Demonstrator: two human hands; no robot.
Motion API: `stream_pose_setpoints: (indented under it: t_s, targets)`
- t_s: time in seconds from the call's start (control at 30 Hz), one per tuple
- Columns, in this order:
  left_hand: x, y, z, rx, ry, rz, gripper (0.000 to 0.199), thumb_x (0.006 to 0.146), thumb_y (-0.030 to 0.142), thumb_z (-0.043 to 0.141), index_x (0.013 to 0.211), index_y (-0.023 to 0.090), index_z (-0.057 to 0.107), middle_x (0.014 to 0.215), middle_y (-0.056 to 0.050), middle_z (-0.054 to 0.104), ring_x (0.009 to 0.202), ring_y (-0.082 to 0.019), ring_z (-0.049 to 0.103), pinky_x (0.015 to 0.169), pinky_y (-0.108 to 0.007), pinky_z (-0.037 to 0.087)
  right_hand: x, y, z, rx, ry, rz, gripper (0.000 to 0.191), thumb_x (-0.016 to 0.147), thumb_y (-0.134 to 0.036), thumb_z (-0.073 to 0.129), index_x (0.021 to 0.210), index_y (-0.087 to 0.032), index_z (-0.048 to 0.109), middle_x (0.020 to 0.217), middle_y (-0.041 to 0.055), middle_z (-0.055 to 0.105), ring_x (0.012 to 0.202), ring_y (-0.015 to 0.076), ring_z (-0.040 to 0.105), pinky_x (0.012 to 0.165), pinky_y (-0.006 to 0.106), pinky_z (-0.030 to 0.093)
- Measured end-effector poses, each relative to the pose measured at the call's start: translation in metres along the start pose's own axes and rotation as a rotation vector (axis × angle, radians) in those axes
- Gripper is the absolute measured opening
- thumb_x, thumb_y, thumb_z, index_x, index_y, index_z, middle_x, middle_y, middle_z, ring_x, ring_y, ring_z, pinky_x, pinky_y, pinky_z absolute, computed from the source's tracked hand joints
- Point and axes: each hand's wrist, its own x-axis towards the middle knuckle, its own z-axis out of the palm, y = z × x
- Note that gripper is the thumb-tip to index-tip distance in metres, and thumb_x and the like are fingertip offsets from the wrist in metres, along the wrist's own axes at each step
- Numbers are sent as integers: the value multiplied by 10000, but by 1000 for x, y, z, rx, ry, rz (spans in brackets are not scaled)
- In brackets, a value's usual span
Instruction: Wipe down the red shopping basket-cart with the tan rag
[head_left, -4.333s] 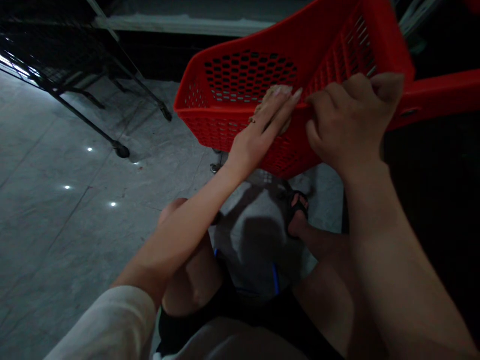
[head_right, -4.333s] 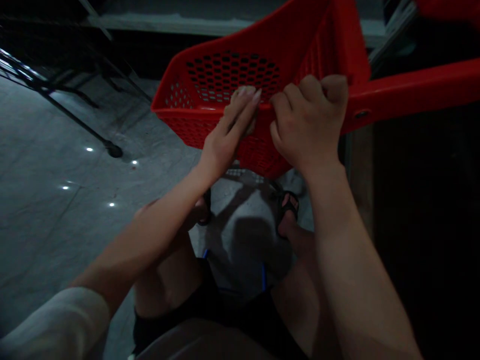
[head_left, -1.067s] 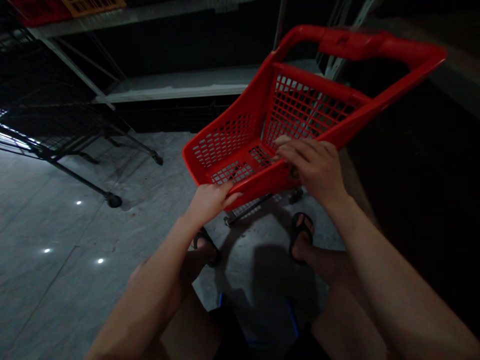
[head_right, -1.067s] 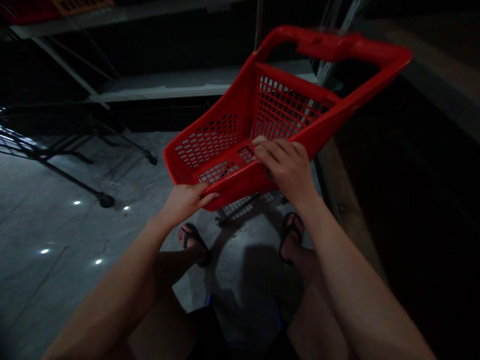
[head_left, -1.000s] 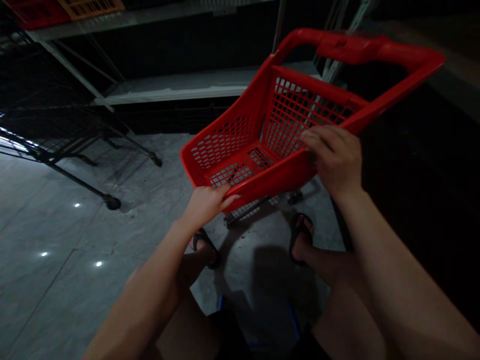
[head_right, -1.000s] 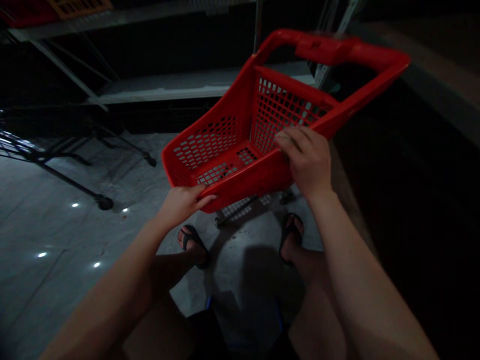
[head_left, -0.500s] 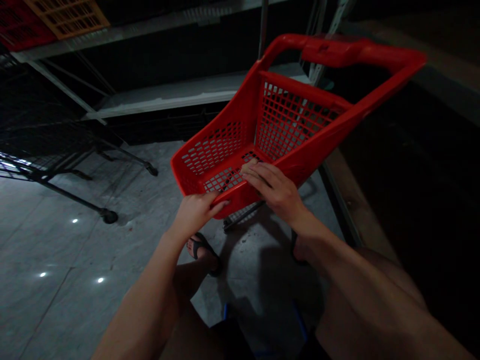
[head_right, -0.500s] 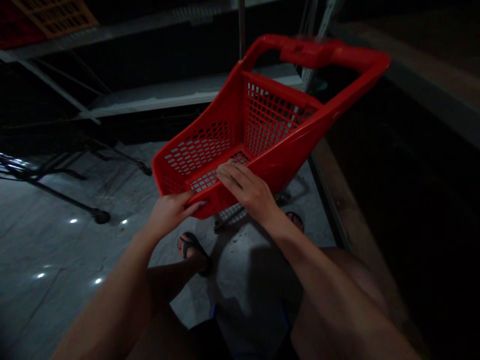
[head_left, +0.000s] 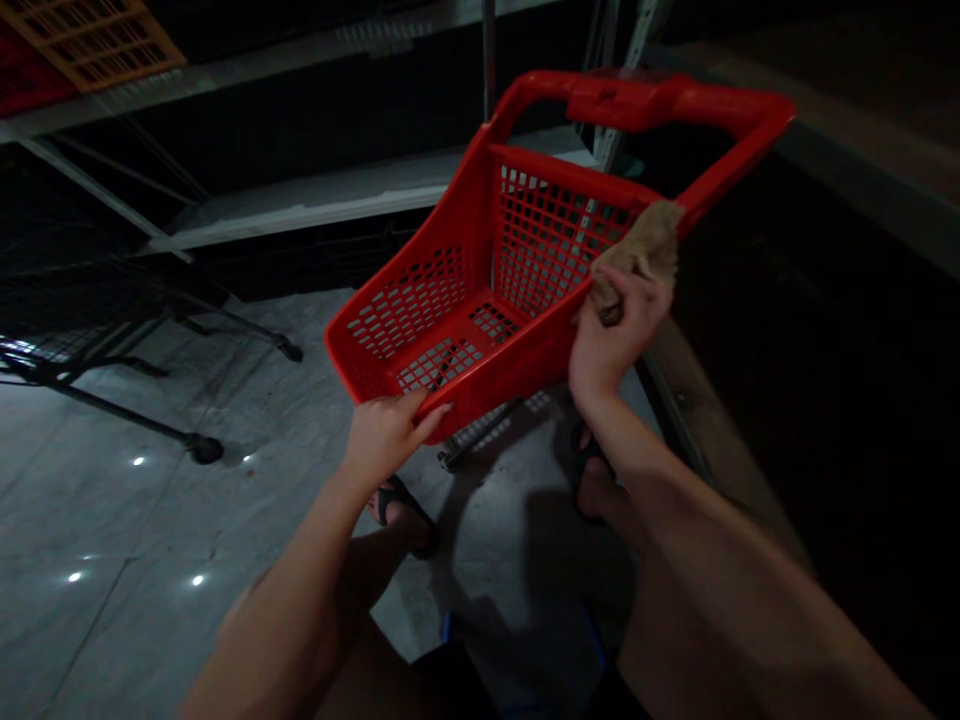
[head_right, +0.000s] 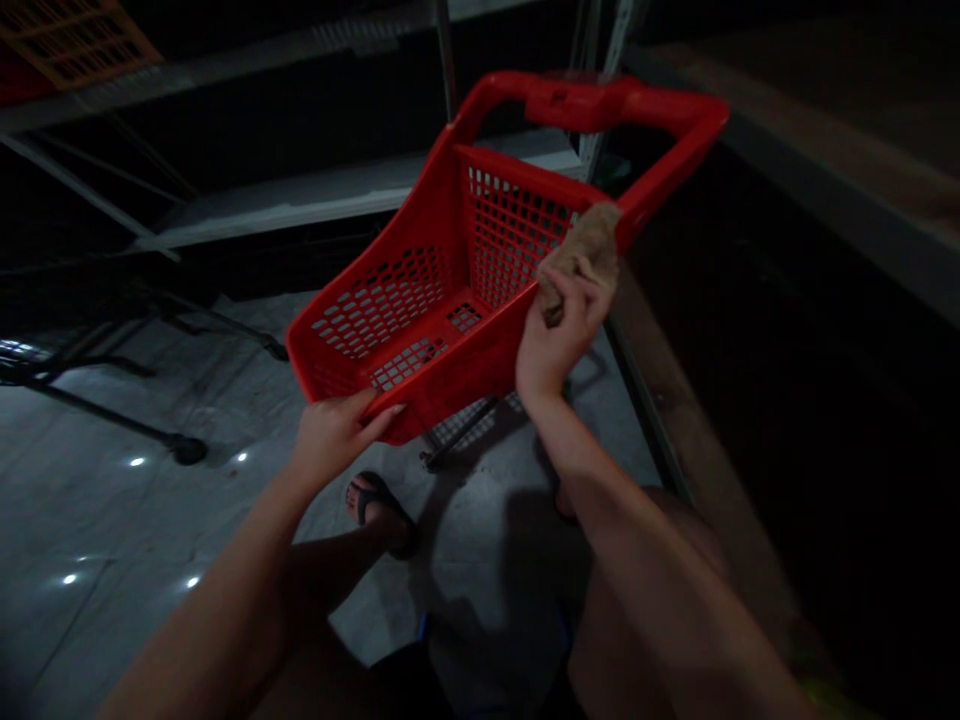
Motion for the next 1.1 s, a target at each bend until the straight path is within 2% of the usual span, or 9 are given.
stream_pose_setpoints:
  t_s: [0.17, 0.3, 0.37, 0.5, 0.6, 0.73, 0.9, 1.0, 1.1]
  targets:
    - [9, 0, 0, 30, 11, -38, 461, 967, 590, 294, 869, 259, 600, 746, -54, 705, 702, -238, 674, 570, -314, 401, -69, -50, -17, 15, -369, 60, 302, 890, -222, 486, 1028, -430, 656, 1030, -15, 595, 1005, 188, 612, 848, 406, 555]
    - [14, -3, -2, 22, 6, -45, 480, 964, 592, 305, 918, 240, 629, 780, -82, 709, 713, -246, 669, 565, -315, 385, -83, -51, -22, -46, -618, -65, 393, 889, -170, 424, 939, -467, 677, 990, -80, 634, 936, 156, 629, 744, 361, 556]
    - [14, -4, -2, 9, -1, -34, 494, 968, 595, 299, 946, 232, 632, 781, -77, 704, 710, -239, 664, 569, -309, 385, -60, -28, -16, 65, -568, -1, 319, 846, -128, 460, 920, -348, 678, 974, -32, 641, 926, 167, 620, 793, 355, 545]
    - [14, -1, 2, 35, 25, -26, 508, 982, 597, 270, 974, 240, 631, 752, -52, 694, 692, -221, 656, 564, -297, 375, 10, 46, 6, -85, -57, 435, 316, 656, 14, 506, 908, -149, 603, 998, 96, 604, 954, 219, 573, 906, 405, 461]
    - [15, 1, 9, 51, 65, -49, 489, 977, 589, 321, 937, 228, 650, 728, -54, 690, 684, -223, 659, 552, -296, 363, 27, 73, 20, -120, -67, 556, 345, 599, 59, 475, 863, -141, 572, 1028, 106, 573, 977, 203, 538, 948, 380, 410]
    - [16, 4, 13, 52, 109, -54, 482, 974, 585, 347, 905, 220, 654, 708, -61, 690, 661, -222, 653, 544, -293, 351, -25, 33, 22, -10, -229, 495, 216, 676, -31, 542, 854, -136, 607, 1050, 123, 599, 980, 214, 557, 943, 370, 413]
    - [20, 6, 10, 30, 137, -51, 466, 982, 561, 364, 923, 195, 647, 708, -54, 685, 651, -211, 648, 538, -278, 304, -109, -46, 3, 243, -622, 418, 142, 696, -149, 625, 821, -187, 680, 859, 43, 689, 809, 194, 623, 795, 298, 490]
    - [23, 9, 7, 13, 128, -30, 478, 1009, 534, 304, 931, 189, 625, 714, -46, 676, 657, -195, 643, 537, -273, 288, -120, -57, -3, 302, -694, 414, 180, 705, -154, 605, 864, -199, 678, 911, 40, 690, 843, 189, 620, 785, 290, 488]
    - [23, 10, 7, -3, 107, -10, 468, 1039, 468, 235, 971, 187, 603, 744, -39, 673, 683, -181, 641, 558, -266, 310, -95, -35, 2, 268, -588, 443, 197, 690, -113, 556, 867, -164, 627, 927, 62, 643, 889, 189, 579, 837, 309, 456]
